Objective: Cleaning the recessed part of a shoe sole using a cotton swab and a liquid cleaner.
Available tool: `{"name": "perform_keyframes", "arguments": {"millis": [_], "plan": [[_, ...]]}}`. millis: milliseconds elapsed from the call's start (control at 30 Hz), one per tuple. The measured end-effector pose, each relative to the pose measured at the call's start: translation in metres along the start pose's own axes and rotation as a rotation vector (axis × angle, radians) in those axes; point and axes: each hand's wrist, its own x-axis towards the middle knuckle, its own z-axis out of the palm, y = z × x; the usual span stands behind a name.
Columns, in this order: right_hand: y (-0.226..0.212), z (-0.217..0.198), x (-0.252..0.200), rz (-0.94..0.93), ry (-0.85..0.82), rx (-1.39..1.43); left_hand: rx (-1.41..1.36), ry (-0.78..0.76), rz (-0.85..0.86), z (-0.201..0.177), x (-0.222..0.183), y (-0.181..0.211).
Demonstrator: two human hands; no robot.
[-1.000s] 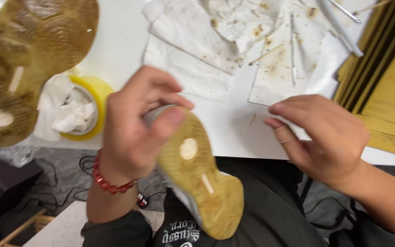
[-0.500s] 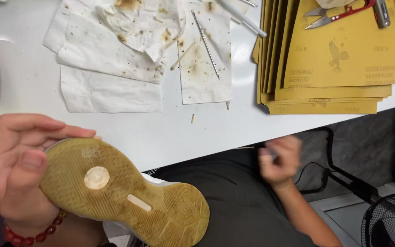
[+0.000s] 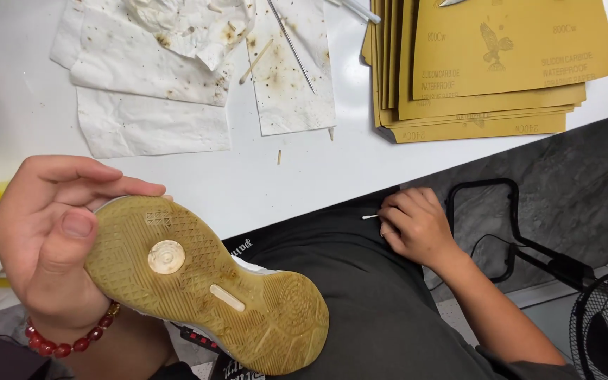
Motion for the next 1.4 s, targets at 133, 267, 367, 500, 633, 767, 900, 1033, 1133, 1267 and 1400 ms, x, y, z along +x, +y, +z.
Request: {"name": "perform_keyframes", "arguments": {"millis": [133, 267, 367, 500, 633, 767, 900, 1033, 1133, 1267, 1400], "plan": [[0.001, -0.016, -0.016, 0.287, 0.024, 0.444, 0.037, -0.011, 0.025, -0.002, -0.003, 0.002], [-0.007, -0.048, 0.000, 0.494, 0.080, 1.486, 0.006, -0.003, 0.050, -0.001, -0.008, 0.005], [-0.020, -0.058, 0.032, 0.432, 0.026, 1.651, -0.025, -0.010, 0.089, -0.006, -0.010, 0.003], [-0.043, -0.055, 0.060, 0.454, -0.017, 1.800, -0.100, -0.008, 0.105, -0.012, -0.014, 0.002], [-0.060, -0.059, 0.088, 0.397, -0.078, 1.851, -0.089, 0.011, 0.177, -0.016, 0.007, -0.003], [-0.076, -0.072, 0.130, 0.111, -0.095, 1.620, -0.163, -0.108, 0.234, -0.020, 0.031, 0.003], [-0.094, -0.095, 0.177, -0.086, -0.146, 1.402, -0.238, -0.227, 0.248, -0.022, 0.073, 0.008], [-0.103, -0.090, 0.225, -0.276, -0.280, 1.323, -0.308, -0.253, 0.196, -0.026, 0.100, 0.003], [-0.101, -0.073, 0.233, -0.255, -0.305, 1.363, -0.392, -0.293, 0.202, -0.028, 0.112, -0.006], [-0.105, -0.066, 0.238, -0.366, -0.283, 1.294, -0.395, -0.285, 0.261, -0.032, 0.119, -0.012], [-0.107, -0.059, 0.239, -0.429, -0.213, 1.179, -0.384, -0.271, 0.339, -0.027, 0.122, -0.032]]}}
